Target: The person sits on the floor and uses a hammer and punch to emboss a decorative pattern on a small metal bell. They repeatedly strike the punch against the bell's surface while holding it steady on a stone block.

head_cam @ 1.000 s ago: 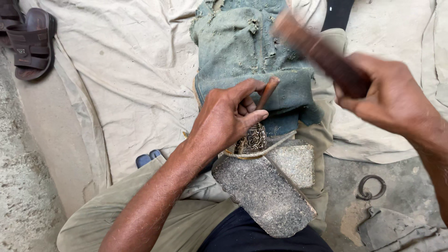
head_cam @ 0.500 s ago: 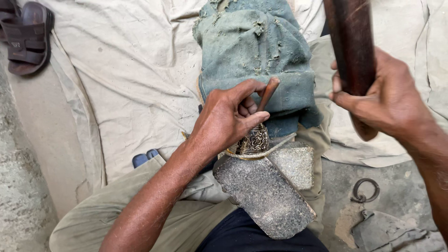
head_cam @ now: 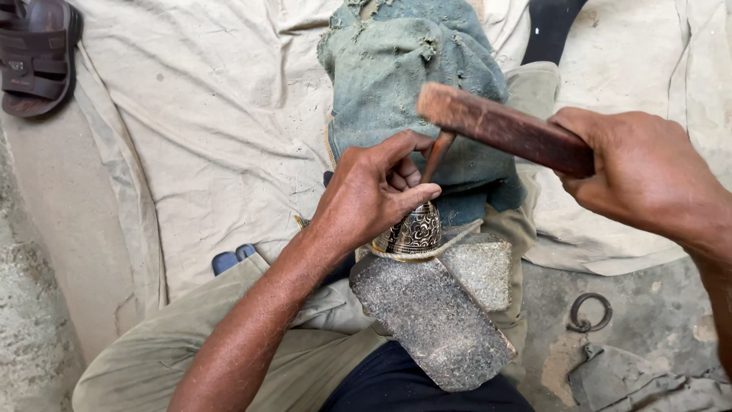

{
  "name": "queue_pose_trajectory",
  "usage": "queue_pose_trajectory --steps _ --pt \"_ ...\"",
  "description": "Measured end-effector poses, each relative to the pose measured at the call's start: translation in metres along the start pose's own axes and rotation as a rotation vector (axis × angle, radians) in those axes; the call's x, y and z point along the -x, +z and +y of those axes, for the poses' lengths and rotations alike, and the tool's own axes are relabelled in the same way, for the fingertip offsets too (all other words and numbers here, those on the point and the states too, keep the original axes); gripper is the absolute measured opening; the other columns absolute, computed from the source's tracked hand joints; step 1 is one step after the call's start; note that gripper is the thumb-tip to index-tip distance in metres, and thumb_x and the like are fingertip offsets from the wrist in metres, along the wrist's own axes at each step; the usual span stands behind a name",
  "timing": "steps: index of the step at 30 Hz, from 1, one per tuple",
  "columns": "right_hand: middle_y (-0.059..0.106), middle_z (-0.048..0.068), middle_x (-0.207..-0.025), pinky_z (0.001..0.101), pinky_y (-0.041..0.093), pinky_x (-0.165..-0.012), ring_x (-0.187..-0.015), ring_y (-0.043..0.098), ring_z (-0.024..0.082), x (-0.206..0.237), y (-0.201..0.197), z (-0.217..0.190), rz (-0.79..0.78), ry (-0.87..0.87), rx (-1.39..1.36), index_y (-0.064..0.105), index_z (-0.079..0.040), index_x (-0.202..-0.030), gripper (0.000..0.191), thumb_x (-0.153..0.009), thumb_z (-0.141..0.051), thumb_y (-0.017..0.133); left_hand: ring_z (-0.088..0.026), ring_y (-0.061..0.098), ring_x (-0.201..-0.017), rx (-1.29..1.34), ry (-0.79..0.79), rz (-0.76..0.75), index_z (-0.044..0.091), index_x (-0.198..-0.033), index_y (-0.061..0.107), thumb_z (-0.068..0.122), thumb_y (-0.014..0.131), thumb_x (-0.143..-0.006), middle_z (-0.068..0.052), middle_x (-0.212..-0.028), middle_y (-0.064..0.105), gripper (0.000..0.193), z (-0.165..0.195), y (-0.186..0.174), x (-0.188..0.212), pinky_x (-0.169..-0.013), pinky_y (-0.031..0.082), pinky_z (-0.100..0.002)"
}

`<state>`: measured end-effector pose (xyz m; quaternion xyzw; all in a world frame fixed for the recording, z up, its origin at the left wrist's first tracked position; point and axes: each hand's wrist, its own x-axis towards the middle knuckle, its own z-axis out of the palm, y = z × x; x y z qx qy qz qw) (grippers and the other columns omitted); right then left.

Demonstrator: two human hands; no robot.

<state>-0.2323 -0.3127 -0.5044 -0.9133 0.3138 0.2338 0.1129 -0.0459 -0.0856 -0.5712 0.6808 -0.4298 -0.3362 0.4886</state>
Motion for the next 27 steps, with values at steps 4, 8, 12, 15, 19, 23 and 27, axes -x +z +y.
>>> queue_pose_trajectory --steps 4,8,12,15,19,23,27 --pt "0.062 0.007 -0.078 0.0367 0.059 -0.066 -0.063 0.066 0.019 0.000 0.000 -0.003 0.082 -0.020 -0.062 0.061 -0.010 -0.113 0.026 -0.091 -0.013 0.073 -0.007 0.061 -0.066 0.004 0.031 0.005 0.016 -0.133 0.068 0.014 0.087 -0.084 0.002 -0.076 0.063 0.052 -0.003 -0.002 0.001 -0.060 0.055 -0.027" --pt "0.062 0.010 -0.076 0.0405 0.058 -0.065 -0.061 0.065 0.022 0.001 -0.003 -0.008 0.152 -0.103 -0.090 0.063 -0.011 -0.109 0.022 -0.092 -0.017 0.076 -0.006 0.062 -0.068 0.042 0.029 -0.014 0.016 -0.132 0.067 0.015 0.087 -0.084 0.004 -0.077 0.064 0.053 -0.007 -0.004 0.001 -0.063 0.058 -0.025" --pt "0.067 0.008 -0.074 0.0388 0.059 -0.065 -0.062 0.068 0.020 0.002 -0.009 -0.013 0.097 -0.048 -0.100 0.062 -0.011 -0.110 0.026 -0.088 -0.015 0.073 -0.005 0.062 -0.070 0.095 0.017 0.004 0.014 -0.131 0.067 0.015 0.087 -0.084 0.004 -0.079 0.064 0.051 -0.009 -0.006 0.005 -0.063 0.058 -0.025" --pt "0.067 0.008 -0.075 0.0363 0.061 -0.065 -0.062 0.069 0.019 0.001 -0.009 -0.019 0.095 -0.004 0.011 0.061 -0.013 -0.118 0.026 -0.094 -0.016 0.071 -0.006 0.060 -0.069 0.103 0.022 -0.019 0.015 -0.134 0.067 0.013 0.086 -0.086 0.003 -0.079 0.063 0.052 -0.010 -0.010 0.003 -0.062 0.056 -0.025" --pt "0.066 0.009 -0.074 0.0387 0.060 -0.065 -0.061 0.068 0.021 0.004 -0.011 -0.025 0.162 -0.056 -0.048 0.061 -0.011 -0.114 0.026 -0.093 -0.016 0.074 -0.005 0.061 -0.069 0.111 0.041 -0.022 0.014 -0.133 0.067 0.014 0.086 -0.085 0.004 -0.078 0.063 0.051 -0.011 -0.014 0.005 -0.063 0.057 -0.024" --pt "0.066 0.008 -0.075 0.0355 0.059 -0.063 -0.063 0.068 0.018 0.005 -0.018 -0.027 0.208 -0.072 -0.154 0.060 -0.006 -0.115 0.027 -0.092 -0.014 0.072 -0.005 0.060 -0.070 0.133 0.034 -0.008 0.011 -0.130 0.067 0.014 0.087 -0.085 0.004 -0.079 0.063 0.050 -0.014 -0.017 0.006 -0.063 0.057 -0.024" --pt "0.065 0.004 -0.076 0.0328 0.061 -0.061 -0.058 0.068 0.017 0.004 -0.017 -0.035 0.093 0.002 0.085 0.062 -0.014 -0.117 0.024 -0.095 -0.016 0.070 -0.004 0.061 -0.071 0.172 0.032 -0.019 0.011 -0.132 0.067 0.014 0.086 -0.085 0.004 -0.081 0.063 0.051 -0.019 -0.018 0.007 -0.064 0.057 -0.023"
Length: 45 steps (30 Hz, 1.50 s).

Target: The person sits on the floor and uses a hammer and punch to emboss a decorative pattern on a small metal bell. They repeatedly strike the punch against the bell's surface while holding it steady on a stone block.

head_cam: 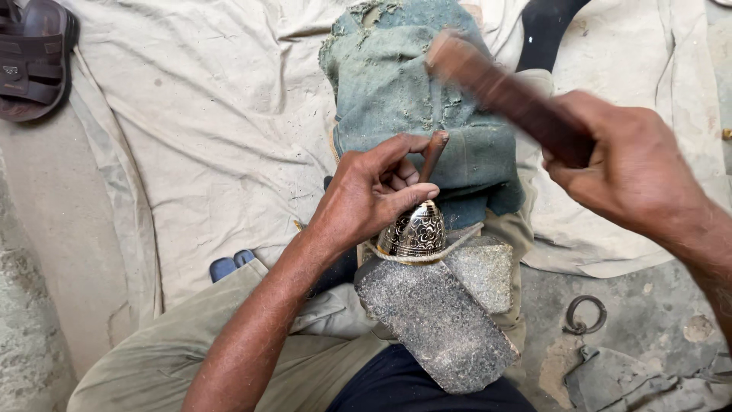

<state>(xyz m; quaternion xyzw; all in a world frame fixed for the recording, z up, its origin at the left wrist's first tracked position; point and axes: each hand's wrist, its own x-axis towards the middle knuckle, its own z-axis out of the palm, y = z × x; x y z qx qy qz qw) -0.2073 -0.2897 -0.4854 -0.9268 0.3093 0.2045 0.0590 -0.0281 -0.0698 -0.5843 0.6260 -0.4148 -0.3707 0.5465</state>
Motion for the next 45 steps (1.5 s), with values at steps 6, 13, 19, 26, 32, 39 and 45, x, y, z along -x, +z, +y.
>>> queue_pose_trajectory --steps 6,13,19,26,32,39,45 --pt "0.066 0.004 -0.068 0.0365 0.059 -0.059 -0.055 0.065 0.019 0.003 -0.004 -0.005 0.040 -0.019 0.030 0.064 -0.015 -0.115 0.023 -0.094 -0.018 0.073 -0.004 0.061 -0.072 0.011 0.035 0.015 0.010 -0.128 0.067 0.014 0.087 -0.084 0.003 -0.082 0.064 0.048 -0.005 -0.004 0.000 -0.064 0.058 -0.023" --pt "0.066 0.002 -0.073 0.0364 0.060 -0.060 -0.055 0.067 0.019 -0.001 -0.012 -0.012 0.048 0.007 -0.100 0.060 -0.014 -0.119 0.029 -0.092 -0.017 0.071 -0.004 0.062 -0.070 0.064 -0.030 -0.007 0.013 -0.135 0.067 0.014 0.085 -0.087 0.004 -0.078 0.065 0.051 -0.004 -0.008 0.001 -0.062 0.056 -0.023" --pt "0.068 0.011 -0.076 0.0431 0.059 -0.057 -0.056 0.067 0.031 0.002 -0.022 -0.023 -0.072 0.175 -0.082 0.063 -0.014 -0.124 0.029 -0.096 -0.015 0.070 -0.004 0.064 -0.074 0.044 0.080 0.015 0.012 -0.132 0.067 0.015 0.087 -0.086 0.004 -0.084 0.065 0.051 -0.003 -0.012 -0.001 -0.065 0.060 -0.022" --pt "0.068 0.006 -0.080 0.0381 0.059 -0.068 -0.065 0.070 0.021 0.000 -0.022 -0.028 0.135 -0.048 -0.258 0.062 -0.011 -0.121 0.033 -0.090 -0.018 0.071 -0.004 0.062 -0.072 0.080 0.060 0.002 0.012 -0.134 0.066 0.014 0.086 -0.087 0.004 -0.083 0.066 0.051 -0.001 -0.018 -0.001 -0.064 0.057 -0.023" --pt "0.070 0.008 -0.083 0.0384 0.059 -0.071 -0.073 0.072 0.022 -0.001 -0.028 -0.032 0.187 -0.098 -0.258 0.064 -0.010 -0.116 0.031 -0.089 -0.018 0.075 -0.004 0.060 -0.073 0.096 0.078 -0.001 0.011 -0.132 0.066 0.013 0.087 -0.087 0.004 -0.083 0.064 0.050 0.000 -0.021 -0.001 -0.064 0.056 -0.022" --pt "0.071 0.009 -0.084 0.0381 0.061 -0.075 -0.070 0.074 0.023 -0.003 -0.028 -0.031 0.015 -0.017 0.048 0.067 -0.016 -0.126 0.036 -0.091 -0.016 0.076 -0.005 0.060 -0.073 0.125 0.075 -0.003 0.012 -0.136 0.064 0.012 0.085 -0.089 0.003 -0.083 0.064 0.051 0.005 -0.025 0.000 -0.063 0.055 -0.023" --pt "0.069 0.008 -0.088 0.0369 0.061 -0.080 -0.080 0.071 0.021 -0.001 -0.026 -0.031 0.295 -0.206 -0.309 0.060 -0.012 -0.125 0.037 -0.090 -0.013 0.073 -0.004 0.062 -0.072 0.103 0.085 -0.011 0.012 -0.133 0.065 0.012 0.086 -0.087 0.003 -0.082 0.066 0.051 0.004 -0.027 0.002 -0.063 0.056 -0.023"
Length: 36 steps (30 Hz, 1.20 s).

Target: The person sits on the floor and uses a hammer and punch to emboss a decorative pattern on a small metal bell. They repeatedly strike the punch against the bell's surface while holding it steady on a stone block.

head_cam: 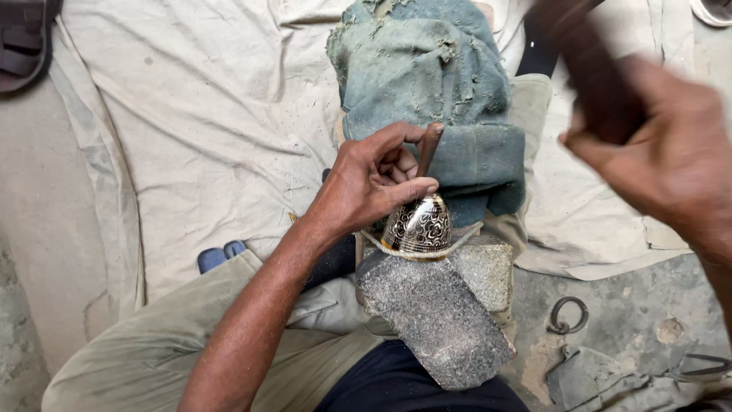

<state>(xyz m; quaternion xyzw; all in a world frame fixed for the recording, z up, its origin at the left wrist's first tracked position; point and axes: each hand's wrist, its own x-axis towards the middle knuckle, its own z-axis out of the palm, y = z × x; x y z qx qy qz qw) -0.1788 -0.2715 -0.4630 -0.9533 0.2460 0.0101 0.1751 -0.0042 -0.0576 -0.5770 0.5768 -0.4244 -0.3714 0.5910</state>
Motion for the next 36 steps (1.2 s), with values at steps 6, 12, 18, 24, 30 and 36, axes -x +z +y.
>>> queue_pose_trajectory --steps 6,12,18,24,30,36 --pt "0.074 0.006 -0.080 0.0334 0.064 -0.076 -0.072 0.077 0.019 -0.006 -0.028 -0.035 -0.660 0.337 0.652 0.062 -0.021 -0.131 0.038 -0.095 -0.016 0.073 -0.004 0.062 -0.072 -0.115 0.057 0.039 0.013 -0.136 0.063 0.013 0.087 -0.088 0.002 -0.083 0.065 0.054 0.001 0.006 0.006 -0.063 0.059 -0.021" --pt "0.074 0.011 -0.104 0.0420 0.065 -0.086 -0.092 0.074 0.023 0.051 0.046 0.001 -0.400 0.609 -0.310 0.061 -0.005 -0.124 0.039 -0.087 -0.009 0.075 -0.004 0.067 -0.076 -0.113 -0.071 0.181 0.015 -0.137 0.065 0.013 0.085 -0.087 0.002 -0.091 0.072 0.054 -0.007 0.012 0.070 -0.066 0.061 -0.020" --pt "0.073 0.008 -0.119 0.0347 0.055 -0.098 -0.114 0.067 0.017 0.100 0.107 0.033 -0.487 0.134 -0.993 0.059 0.000 -0.133 0.068 -0.066 0.010 0.071 -0.007 0.068 -0.082 -0.022 -0.236 0.141 0.011 -0.142 0.064 0.007 0.082 -0.090 -0.005 -0.102 0.079 0.055 -0.029 0.032 0.095 -0.072 0.058 -0.024" --pt "0.060 0.006 -0.093 0.0360 0.064 -0.076 -0.087 0.067 0.020 0.084 0.122 0.046 -0.690 0.388 -1.232 0.063 0.002 -0.104 0.047 -0.059 0.012 0.075 -0.010 0.075 -0.080 -0.355 -0.035 0.229 0.009 -0.128 0.071 0.010 0.086 -0.085 -0.008 -0.097 0.079 0.046 -0.003 0.060 0.114 -0.068 0.062 -0.026" --pt "0.055 -0.002 -0.089 0.0305 0.060 -0.071 -0.081 0.062 0.013 0.083 0.145 0.069 -0.685 0.338 -1.437 0.062 -0.003 -0.100 0.047 -0.056 0.009 0.074 -0.015 0.078 -0.084 -0.419 0.064 0.203 0.006 -0.124 0.070 0.010 0.084 -0.085 -0.008 -0.104 0.079 0.041 0.008 0.066 0.102 -0.071 0.064 -0.028" --pt "0.049 -0.005 -0.074 0.0247 0.042 -0.059 -0.065 0.050 0.008 0.097 0.148 0.072 -0.630 0.188 -1.031 0.066 -0.002 -0.098 0.032 -0.068 0.004 0.074 -0.016 0.078 -0.083 -0.444 0.055 0.130 0.006 -0.120 0.072 0.009 0.085 -0.085 -0.005 -0.100 0.079 0.038 -0.004 0.060 0.085 -0.069 0.062 -0.028"
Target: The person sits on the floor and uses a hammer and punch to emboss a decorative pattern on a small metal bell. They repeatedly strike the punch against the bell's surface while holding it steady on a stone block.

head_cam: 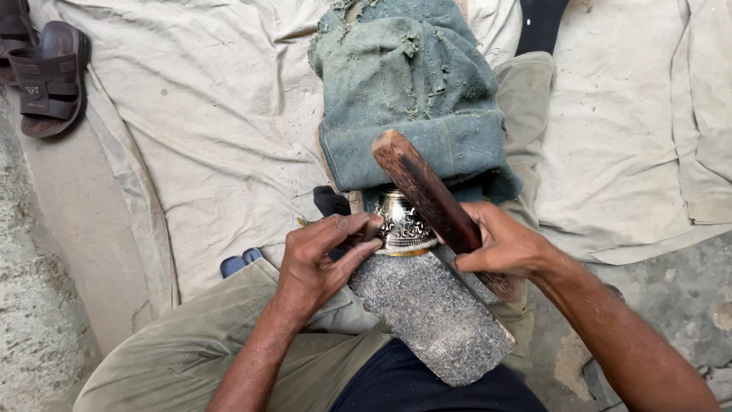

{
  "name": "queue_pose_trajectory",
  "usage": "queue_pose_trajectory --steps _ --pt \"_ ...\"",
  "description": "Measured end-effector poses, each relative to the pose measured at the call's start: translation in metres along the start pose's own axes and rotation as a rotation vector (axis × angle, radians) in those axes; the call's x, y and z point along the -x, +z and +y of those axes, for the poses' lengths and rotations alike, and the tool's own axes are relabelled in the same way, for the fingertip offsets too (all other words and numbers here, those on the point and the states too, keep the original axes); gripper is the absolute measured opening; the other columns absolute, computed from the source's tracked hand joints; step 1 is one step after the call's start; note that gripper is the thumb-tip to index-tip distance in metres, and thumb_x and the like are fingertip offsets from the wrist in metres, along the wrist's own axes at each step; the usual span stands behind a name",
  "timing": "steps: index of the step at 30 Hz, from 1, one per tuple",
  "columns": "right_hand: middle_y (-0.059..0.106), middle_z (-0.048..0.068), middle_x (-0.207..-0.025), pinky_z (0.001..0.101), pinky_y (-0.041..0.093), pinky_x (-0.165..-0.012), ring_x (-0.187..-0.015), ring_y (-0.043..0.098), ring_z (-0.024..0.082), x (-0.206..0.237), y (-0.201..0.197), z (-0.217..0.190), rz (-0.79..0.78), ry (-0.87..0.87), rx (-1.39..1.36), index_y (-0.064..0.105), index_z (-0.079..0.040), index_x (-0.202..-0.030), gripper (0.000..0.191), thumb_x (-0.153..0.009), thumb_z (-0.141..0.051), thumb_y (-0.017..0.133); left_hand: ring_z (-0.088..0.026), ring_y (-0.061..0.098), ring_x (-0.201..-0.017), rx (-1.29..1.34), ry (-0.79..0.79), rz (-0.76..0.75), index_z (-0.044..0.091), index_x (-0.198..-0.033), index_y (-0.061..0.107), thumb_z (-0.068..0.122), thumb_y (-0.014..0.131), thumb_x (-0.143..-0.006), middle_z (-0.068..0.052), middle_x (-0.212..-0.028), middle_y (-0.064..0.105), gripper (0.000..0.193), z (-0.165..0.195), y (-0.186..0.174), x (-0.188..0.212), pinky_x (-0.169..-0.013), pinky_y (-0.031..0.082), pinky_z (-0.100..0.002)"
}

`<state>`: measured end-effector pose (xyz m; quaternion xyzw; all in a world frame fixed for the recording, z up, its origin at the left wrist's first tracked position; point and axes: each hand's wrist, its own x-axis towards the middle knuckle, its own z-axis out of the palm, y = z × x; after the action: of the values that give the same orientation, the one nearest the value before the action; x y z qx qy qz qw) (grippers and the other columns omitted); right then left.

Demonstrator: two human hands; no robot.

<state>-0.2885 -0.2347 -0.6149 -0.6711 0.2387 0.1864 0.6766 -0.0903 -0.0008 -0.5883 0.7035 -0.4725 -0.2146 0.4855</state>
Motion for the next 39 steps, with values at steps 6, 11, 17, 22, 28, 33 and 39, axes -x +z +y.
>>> queue_pose_trajectory --steps 6,11,17,22,28,33,39 --pt "0.041 -0.006 -0.068 0.0260 0.032 -0.052 -0.059 0.041 0.007 0.005 -0.005 -0.013 0.082 0.058 0.060 0.069 0.000 -0.098 0.032 -0.067 0.005 0.073 -0.018 0.078 -0.087 -0.032 0.120 0.034 0.007 -0.118 0.071 0.011 0.086 -0.085 -0.004 -0.105 0.079 0.035 -0.013 0.003 -0.006 -0.073 0.061 -0.031" --pt "0.054 -0.004 -0.077 0.0248 0.042 -0.059 -0.068 0.051 0.006 -0.008 -0.013 -0.015 -0.012 0.016 -0.059 0.068 -0.002 -0.109 0.041 -0.069 0.004 0.074 -0.017 0.078 -0.087 -0.043 0.081 0.058 0.006 -0.117 0.071 0.010 0.086 -0.083 -0.005 -0.102 0.078 0.037 -0.006 0.010 -0.010 -0.073 0.062 -0.030" --pt "0.067 0.003 -0.099 0.0312 0.056 -0.077 -0.090 0.064 0.013 -0.016 -0.025 0.001 -0.073 -0.037 -0.277 0.066 0.004 -0.115 0.050 -0.066 0.006 0.077 -0.014 0.075 -0.078 -0.074 -0.037 0.036 0.005 -0.117 0.073 0.007 0.086 -0.082 -0.006 -0.091 0.077 0.037 0.019 0.013 -0.002 -0.067 0.060 -0.028" --pt "0.070 0.009 -0.117 0.0410 0.054 -0.093 -0.109 0.067 0.020 0.014 -0.030 -0.007 0.167 -0.181 -0.059 0.056 0.001 -0.123 0.058 -0.069 -0.003 0.076 -0.013 0.077 -0.093 0.106 -0.079 0.118 0.004 -0.119 0.070 0.008 0.083 -0.088 -0.008 -0.105 0.076 0.033 0.029 0.009 -0.019 -0.078 0.067 -0.026" --pt "0.066 0.010 -0.089 0.0466 0.063 -0.076 -0.084 0.069 0.025 0.054 -0.058 -0.057 0.457 0.108 -0.259 0.060 -0.004 -0.121 0.052 -0.074 -0.004 0.082 -0.006 0.068 -0.080 0.249 -0.185 0.078 0.004 -0.122 0.068 0.009 0.085 -0.087 -0.001 -0.090 0.073 0.039 0.030 0.026 -0.073 -0.072 0.062 -0.022" --pt "0.068 0.005 -0.094 0.0350 0.066 -0.076 -0.090 0.071 0.018 0.071 -0.077 -0.063 0.457 -0.459 -0.127 0.052 -0.010 -0.139 0.059 -0.085 -0.008 0.077 -0.004 0.062 -0.067 0.101 -0.303 -0.055 0.009 -0.117 0.067 0.014 0.086 -0.084 0.002 -0.076 0.067 0.039 0.035 0.030 -0.098 -0.059 0.056 -0.024" --pt "0.066 0.010 -0.090 0.0393 0.058 -0.073 -0.082 0.066 0.022 0.053 -0.112 -0.054 0.578 -0.167 0.503 0.063 -0.001 -0.117 0.039 -0.081 -0.001 0.077 -0.009 0.065 -0.060 -0.070 -0.275 -0.083 0.010 -0.118 0.066 0.017 0.087 -0.082 -0.003 -0.069 0.067 0.042 0.044 0.039 -0.111 -0.055 0.055 -0.029"
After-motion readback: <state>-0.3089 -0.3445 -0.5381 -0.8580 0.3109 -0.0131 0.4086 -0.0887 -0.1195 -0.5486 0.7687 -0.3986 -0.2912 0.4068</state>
